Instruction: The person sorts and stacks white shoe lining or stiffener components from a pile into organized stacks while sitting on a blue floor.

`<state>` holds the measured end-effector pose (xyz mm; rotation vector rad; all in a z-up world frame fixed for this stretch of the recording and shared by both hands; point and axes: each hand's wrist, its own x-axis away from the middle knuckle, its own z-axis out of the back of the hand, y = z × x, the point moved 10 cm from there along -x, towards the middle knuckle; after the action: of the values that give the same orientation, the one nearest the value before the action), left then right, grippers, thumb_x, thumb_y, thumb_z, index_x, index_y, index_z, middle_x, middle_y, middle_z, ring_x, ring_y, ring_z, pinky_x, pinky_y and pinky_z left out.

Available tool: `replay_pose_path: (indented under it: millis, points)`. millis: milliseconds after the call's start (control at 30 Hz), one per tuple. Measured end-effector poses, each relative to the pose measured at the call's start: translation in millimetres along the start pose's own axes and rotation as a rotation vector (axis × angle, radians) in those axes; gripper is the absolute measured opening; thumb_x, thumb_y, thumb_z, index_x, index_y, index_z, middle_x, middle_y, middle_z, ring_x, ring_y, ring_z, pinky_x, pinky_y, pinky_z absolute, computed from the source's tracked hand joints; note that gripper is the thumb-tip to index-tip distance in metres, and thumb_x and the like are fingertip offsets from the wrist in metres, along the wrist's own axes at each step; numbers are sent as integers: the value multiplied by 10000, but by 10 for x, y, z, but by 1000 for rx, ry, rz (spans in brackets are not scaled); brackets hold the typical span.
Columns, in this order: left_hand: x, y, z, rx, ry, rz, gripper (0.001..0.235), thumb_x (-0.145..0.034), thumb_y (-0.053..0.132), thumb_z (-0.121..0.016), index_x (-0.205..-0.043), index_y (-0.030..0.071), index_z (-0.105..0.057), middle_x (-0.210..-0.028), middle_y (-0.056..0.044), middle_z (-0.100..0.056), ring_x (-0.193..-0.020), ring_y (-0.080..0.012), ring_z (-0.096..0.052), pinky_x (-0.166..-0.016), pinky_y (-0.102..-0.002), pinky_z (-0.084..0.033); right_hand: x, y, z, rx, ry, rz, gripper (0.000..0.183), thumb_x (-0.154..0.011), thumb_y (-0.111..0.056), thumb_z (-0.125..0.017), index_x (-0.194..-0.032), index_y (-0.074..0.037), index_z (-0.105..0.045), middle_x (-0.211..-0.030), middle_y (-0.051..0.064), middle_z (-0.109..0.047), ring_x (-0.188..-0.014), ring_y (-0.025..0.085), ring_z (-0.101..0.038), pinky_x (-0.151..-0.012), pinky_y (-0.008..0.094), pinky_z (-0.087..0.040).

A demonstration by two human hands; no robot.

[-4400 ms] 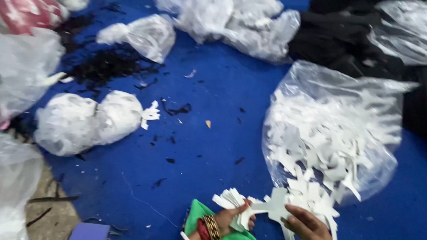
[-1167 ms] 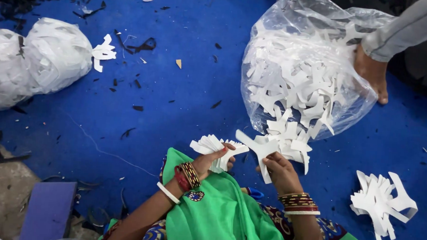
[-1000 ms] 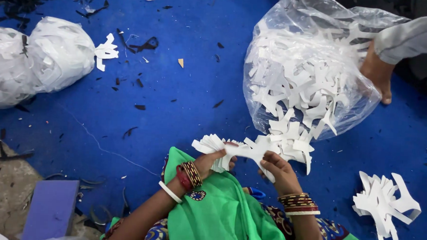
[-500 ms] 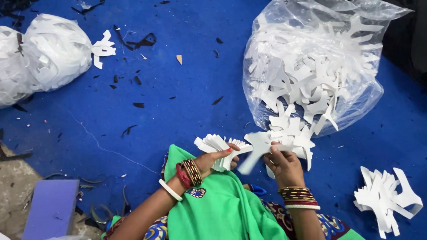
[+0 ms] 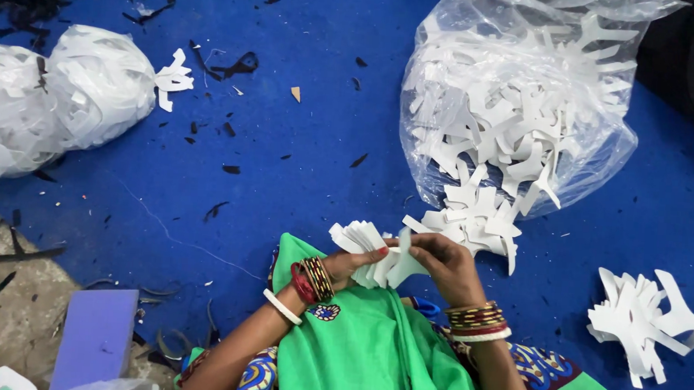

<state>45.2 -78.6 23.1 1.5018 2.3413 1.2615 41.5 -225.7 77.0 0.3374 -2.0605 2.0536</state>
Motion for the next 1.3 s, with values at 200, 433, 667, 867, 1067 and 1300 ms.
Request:
replay_pose_path:
  millis: [200,433,667,867,1067,1300]
  points:
    - [10,-2,13,-6,-33,-48,645,-928,425,-730,-1450,96,-541,-1294,-64,-677,-1159,-185,-651,-976,-377,-550,42,-394,-316,330,73,175,181,-896,-60,-751,-1069,-33,-794,-938,86,-726,-864,171,-712,-767,303,-577]
    - [-31,66,-80,201,-75,-3,511,-974,368,-606,-1431,152,-535,-1314,-117,-678,-1188,-279,-670,-1016,-410,-557,159,-584,-67,370,224,145,210,-894,-62,-715,-1081,-109,-799,-966,66,-689,-817,169,-731,-598,294,-654]
    - [-28,7,33,272,-48,16,329,-1003,378,-609,-1225,140,-565,-1152,-193,-701,-1055,-299,-725,-916,-428,-597,260,-49,1088,741,550,-33,160,-912,-177,-731,-1052,-115,-775,-934,105,-782,-842,230,-763,-754,350,-586]
    - [-65,17,211,219,35,-87,315,-985,309,-695,-1204,116,-575,-1005,-101,-683,-868,-193,-707,-815,-401,-617,127,-127,531,1037,475,3,440,-764,-257,-848,-1142,-122,-667,-1016,144,-687,-846,342,-707,-737,442,-562]
    - [-82,1,284,220,80,-89,314,-986,287,-671,-1223,98,-585,-1001,-114,-696,-871,-197,-716,-803,-381,-615,143,-180,479,1084,465,17,521,-801,-247,-823,-1272,-162,-616,-1148,126,-634,-1022,361,-631,-845,466,-526]
    - [-60,-42,283,191,80,-58,375,-987,235,-667,-1319,87,-579,-1071,-134,-711,-935,-210,-724,-851,-379,-612,6,-137,198,1436,362,296,422,-884,-65,-705,-1266,-244,-710,-1215,14,-642,-1152,240,-550,-932,448,-454]
